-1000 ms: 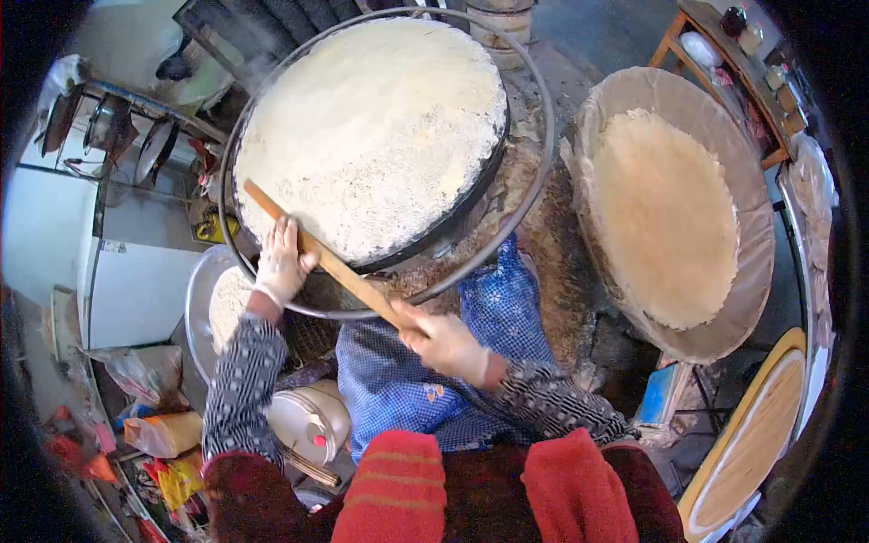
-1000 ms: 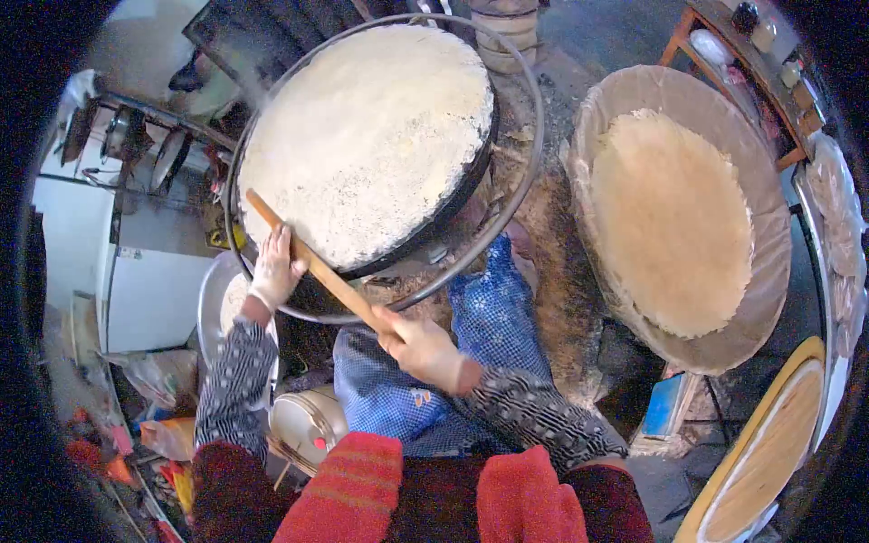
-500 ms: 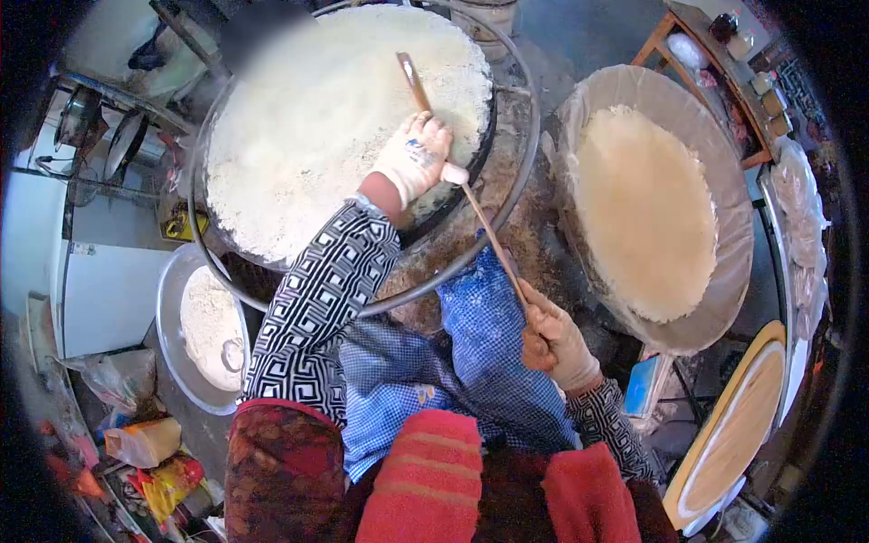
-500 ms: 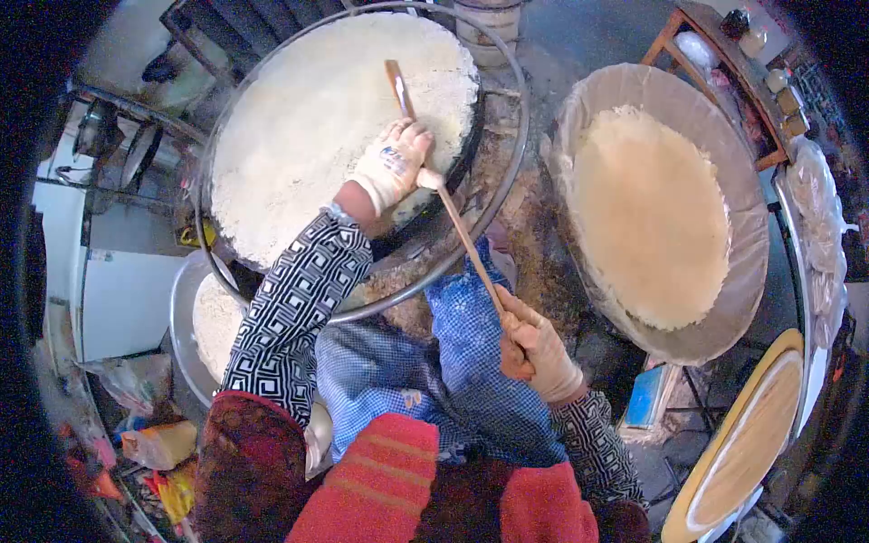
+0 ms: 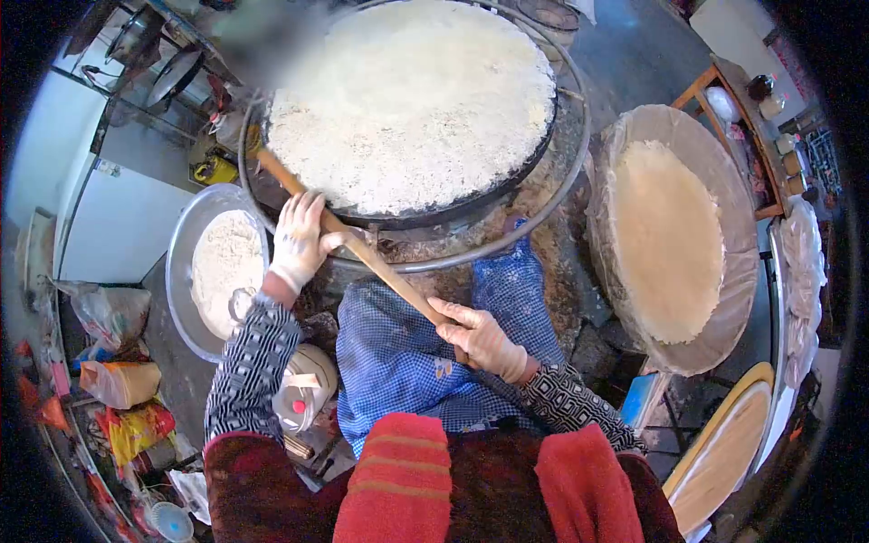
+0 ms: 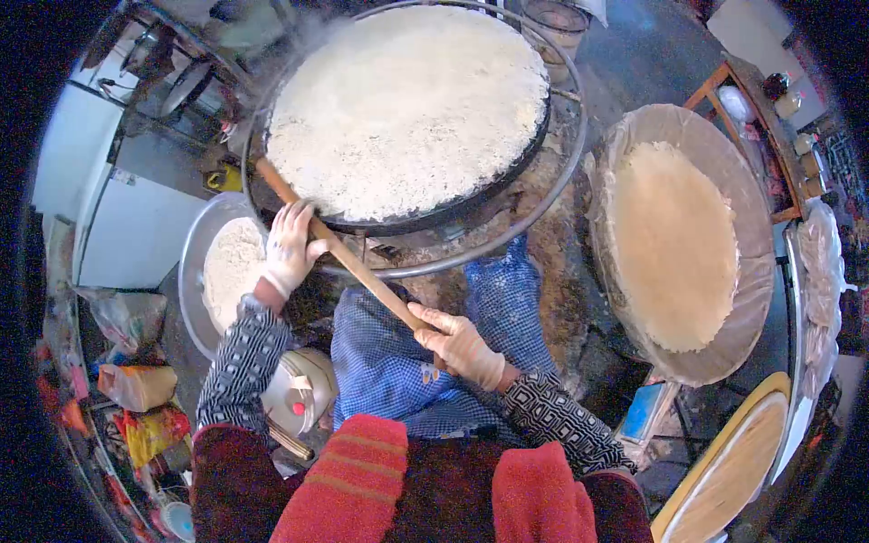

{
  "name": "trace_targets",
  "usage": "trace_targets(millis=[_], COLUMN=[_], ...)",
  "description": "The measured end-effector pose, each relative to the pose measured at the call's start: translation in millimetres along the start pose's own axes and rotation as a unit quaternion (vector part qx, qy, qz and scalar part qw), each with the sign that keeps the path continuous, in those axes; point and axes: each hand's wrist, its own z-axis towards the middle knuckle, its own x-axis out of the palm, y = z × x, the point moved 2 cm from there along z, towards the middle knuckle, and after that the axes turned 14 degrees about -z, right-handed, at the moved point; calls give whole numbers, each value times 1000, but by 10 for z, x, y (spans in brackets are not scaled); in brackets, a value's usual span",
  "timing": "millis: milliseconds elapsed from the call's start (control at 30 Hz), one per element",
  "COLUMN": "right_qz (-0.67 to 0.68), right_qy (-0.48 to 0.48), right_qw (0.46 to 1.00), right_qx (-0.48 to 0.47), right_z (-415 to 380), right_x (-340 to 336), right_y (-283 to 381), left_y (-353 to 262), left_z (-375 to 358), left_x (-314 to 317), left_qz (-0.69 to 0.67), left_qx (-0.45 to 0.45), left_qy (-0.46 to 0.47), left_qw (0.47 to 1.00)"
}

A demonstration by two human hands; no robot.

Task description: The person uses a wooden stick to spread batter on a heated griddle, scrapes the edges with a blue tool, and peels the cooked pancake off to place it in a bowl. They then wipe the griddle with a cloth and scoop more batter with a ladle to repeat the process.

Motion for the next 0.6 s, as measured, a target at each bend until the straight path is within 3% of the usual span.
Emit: trace_targets(millis=[33,100,133,167,200,233,267,333,400,467,533,600], right_qz=[-1,-133,-87,-92,-69,-47,-53,-114,-116,-69,-12,-72], right_qy=[0,-99,-146,-142,-136,-131,-131,-46,-43,-114,-120,-82], right_qw=[1000,965,974,974,986,990,990,992,992,991,993,993], right_qx=[-6,-204,-149,-149,-68,12,11,-18,-23,-34,11,-35], right_z=[2,-21,12,47,71,74,89,174,91,-19,-4,78], right_x=[21,-9,-45,-80,-138,-169,-155,-14,57,-22,-47,85], right_y=[-65,-93,-112,-90,-2,47,80,170,246,254,119,-22], left_y=[-34,-68,-121,-104,103,103,94,69,-42,-270,-591,-907], left_z=[-183,-371,-414,-377,-533,-534,-519,-513,-530,-479,-444,-406], left_x=[-64,-221,-268,-228,178,251,302,302,322,345,467,711], left_qz=[-11,-18,-17,-11,36,50,65,45,49,40,29,25], left_qx=[-13,-31,-41,-37,-2,-49,-93,-36,-50,-107,-123,-114], left_qy=[-45,-86,-84,16,58,106,154,86,71,134,87,53], left_qw=[999,996,995,999,998,992,982,995,995,984,988,992])
